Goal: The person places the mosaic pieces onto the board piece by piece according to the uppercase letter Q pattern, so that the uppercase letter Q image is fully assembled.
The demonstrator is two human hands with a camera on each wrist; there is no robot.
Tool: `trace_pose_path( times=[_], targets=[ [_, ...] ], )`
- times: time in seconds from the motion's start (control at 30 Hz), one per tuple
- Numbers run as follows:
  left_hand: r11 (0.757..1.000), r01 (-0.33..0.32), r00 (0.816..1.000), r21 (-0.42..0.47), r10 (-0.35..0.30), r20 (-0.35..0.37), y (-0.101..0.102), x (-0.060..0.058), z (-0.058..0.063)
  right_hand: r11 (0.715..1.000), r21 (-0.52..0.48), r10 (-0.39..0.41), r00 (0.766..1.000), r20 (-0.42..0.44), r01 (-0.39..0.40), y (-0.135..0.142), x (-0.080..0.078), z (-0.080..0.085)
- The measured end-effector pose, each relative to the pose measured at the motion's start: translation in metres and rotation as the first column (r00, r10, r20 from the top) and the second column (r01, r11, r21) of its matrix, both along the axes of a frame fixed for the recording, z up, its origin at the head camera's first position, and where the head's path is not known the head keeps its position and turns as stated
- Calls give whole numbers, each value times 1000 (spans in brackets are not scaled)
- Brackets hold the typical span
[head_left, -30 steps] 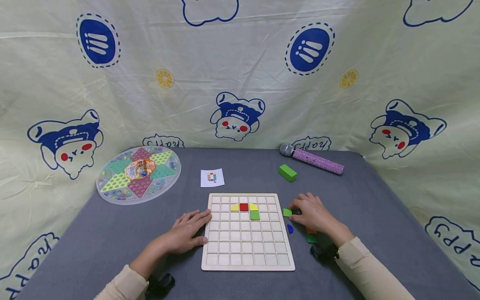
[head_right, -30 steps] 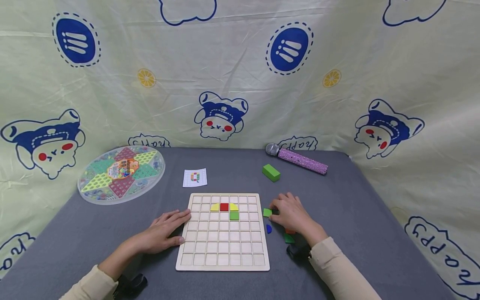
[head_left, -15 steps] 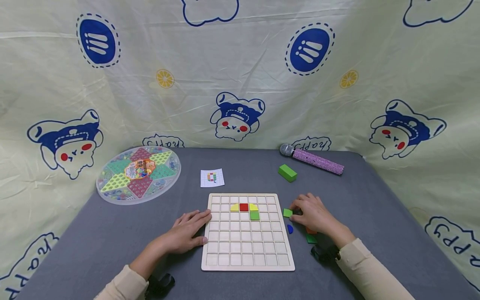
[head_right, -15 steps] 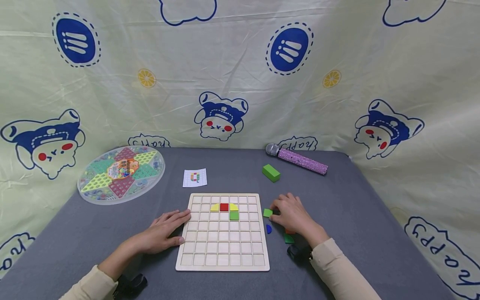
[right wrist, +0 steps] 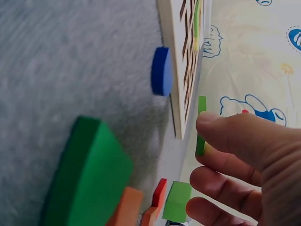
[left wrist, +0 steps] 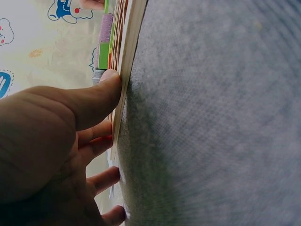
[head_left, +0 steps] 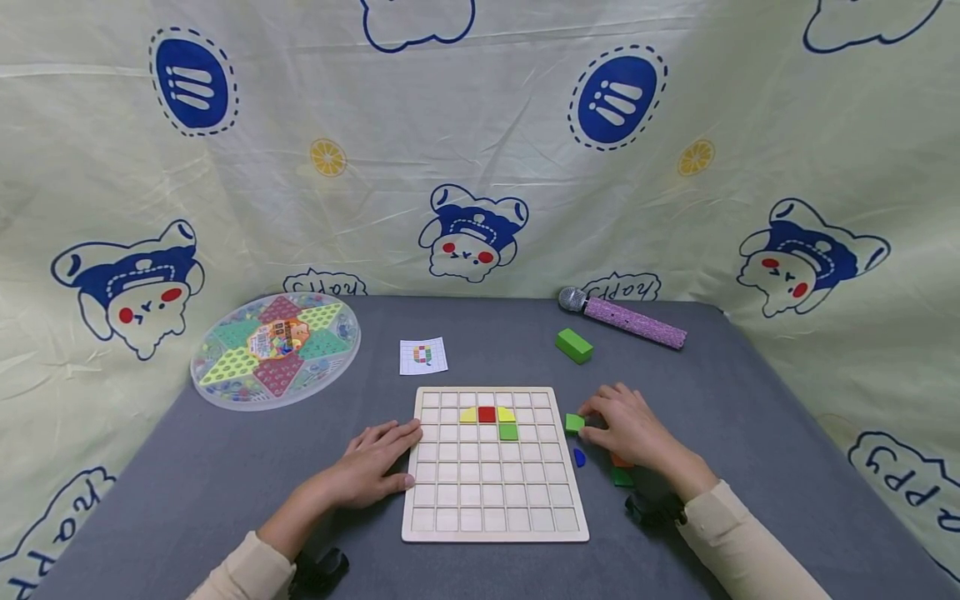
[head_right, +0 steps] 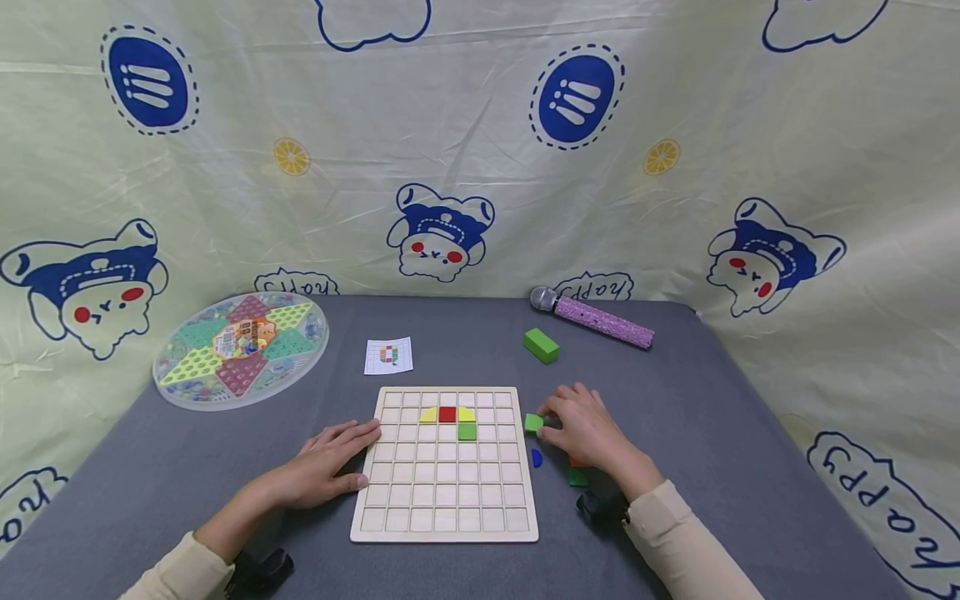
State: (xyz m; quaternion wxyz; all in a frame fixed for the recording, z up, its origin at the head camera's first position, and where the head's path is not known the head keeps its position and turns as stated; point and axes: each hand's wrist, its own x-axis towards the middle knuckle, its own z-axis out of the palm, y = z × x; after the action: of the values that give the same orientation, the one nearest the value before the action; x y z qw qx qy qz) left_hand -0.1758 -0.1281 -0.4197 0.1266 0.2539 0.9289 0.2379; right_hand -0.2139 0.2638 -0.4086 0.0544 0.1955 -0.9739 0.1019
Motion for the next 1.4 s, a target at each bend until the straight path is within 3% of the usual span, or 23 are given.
trace_pose_path(
  times=[0.63, 1.4],
  targets=[
    [1000, 0, 1000, -2, 0, -3, 0, 1, -1, 995, -18, 96, 993, -75, -98, -21, 15, 10],
    [1000, 3, 1000, 8, -3, -4, -1, 1, -1, 986, -9, 164, 985, -63, -164, -52, 17, 10]
  ],
)
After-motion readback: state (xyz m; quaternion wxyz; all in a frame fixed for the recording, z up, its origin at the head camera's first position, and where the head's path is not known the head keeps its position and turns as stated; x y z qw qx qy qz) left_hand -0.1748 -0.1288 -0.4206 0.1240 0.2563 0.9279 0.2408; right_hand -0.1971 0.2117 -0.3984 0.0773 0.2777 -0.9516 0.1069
